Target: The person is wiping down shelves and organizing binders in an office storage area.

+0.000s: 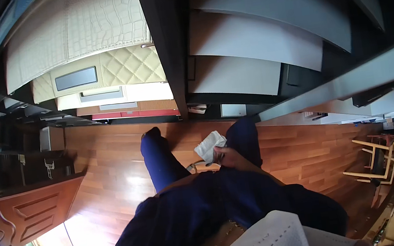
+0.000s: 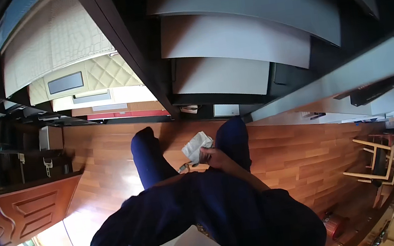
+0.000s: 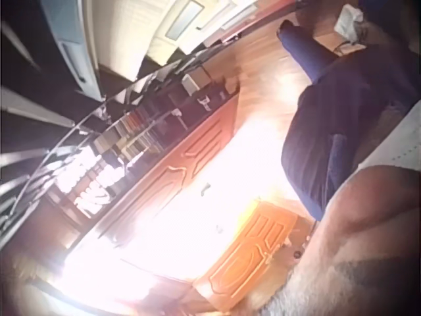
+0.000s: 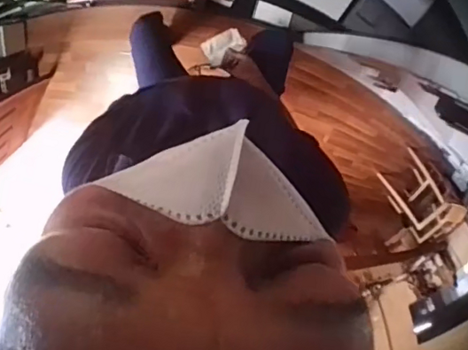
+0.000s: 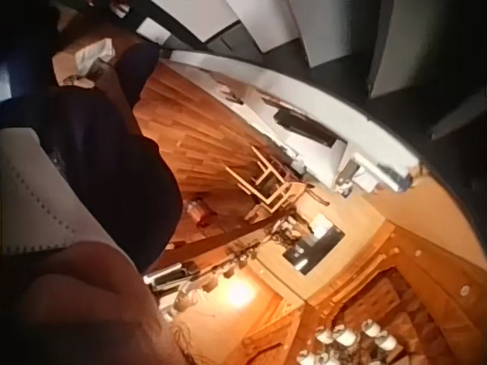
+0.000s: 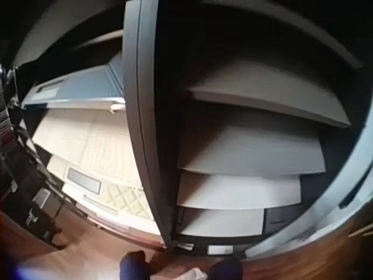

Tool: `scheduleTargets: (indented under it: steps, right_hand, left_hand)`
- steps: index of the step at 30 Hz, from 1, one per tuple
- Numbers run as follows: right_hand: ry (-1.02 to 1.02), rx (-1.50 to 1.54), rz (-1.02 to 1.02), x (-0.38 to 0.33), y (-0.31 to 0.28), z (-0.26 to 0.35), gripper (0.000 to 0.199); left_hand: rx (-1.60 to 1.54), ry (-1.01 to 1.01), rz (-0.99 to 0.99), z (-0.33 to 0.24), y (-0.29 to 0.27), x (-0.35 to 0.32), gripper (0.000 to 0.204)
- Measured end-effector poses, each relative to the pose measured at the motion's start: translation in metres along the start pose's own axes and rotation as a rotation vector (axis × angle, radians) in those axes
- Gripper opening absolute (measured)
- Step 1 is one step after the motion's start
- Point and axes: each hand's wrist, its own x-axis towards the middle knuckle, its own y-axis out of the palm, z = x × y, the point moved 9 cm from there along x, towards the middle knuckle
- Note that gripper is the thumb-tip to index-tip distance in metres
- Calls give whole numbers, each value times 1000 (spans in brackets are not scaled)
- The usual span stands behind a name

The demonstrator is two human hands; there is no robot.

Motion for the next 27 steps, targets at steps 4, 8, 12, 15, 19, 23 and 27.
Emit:
scheduleTargets:
  steps: [4, 8, 12, 15, 19, 23, 27]
  right_hand:
    - [25, -84, 43, -19, 45, -4, 43]
    - [-571, -12, -5, -45, 56, 79, 41]
    - [-1297, -550, -519, -134, 124, 201, 31]
    - [-1703, -1645, -864, -143, 199, 254, 41]
    - [-1292, -2032, -1447, -84, 172, 290, 60]
    - [-867, -2348, -772, 19, 268, 205, 63]
    - [-1356, -2504, -564, 37, 265, 202, 60]
  left_hand:
    - [104, -26, 8, -7, -4, -22, 29]
    - [215, -200, -259, 7, -136, -75, 29]
    - [3, -721, -570, 109, -156, -172, 55]
    - [-159, -814, -482, 122, -148, -177, 66]
    - [-141, -873, -336, 115, -162, -159, 71]
    - [-109, -870, -310, 110, -161, -153, 71]
    - [-95, -847, -271, 109, -183, -125, 73]
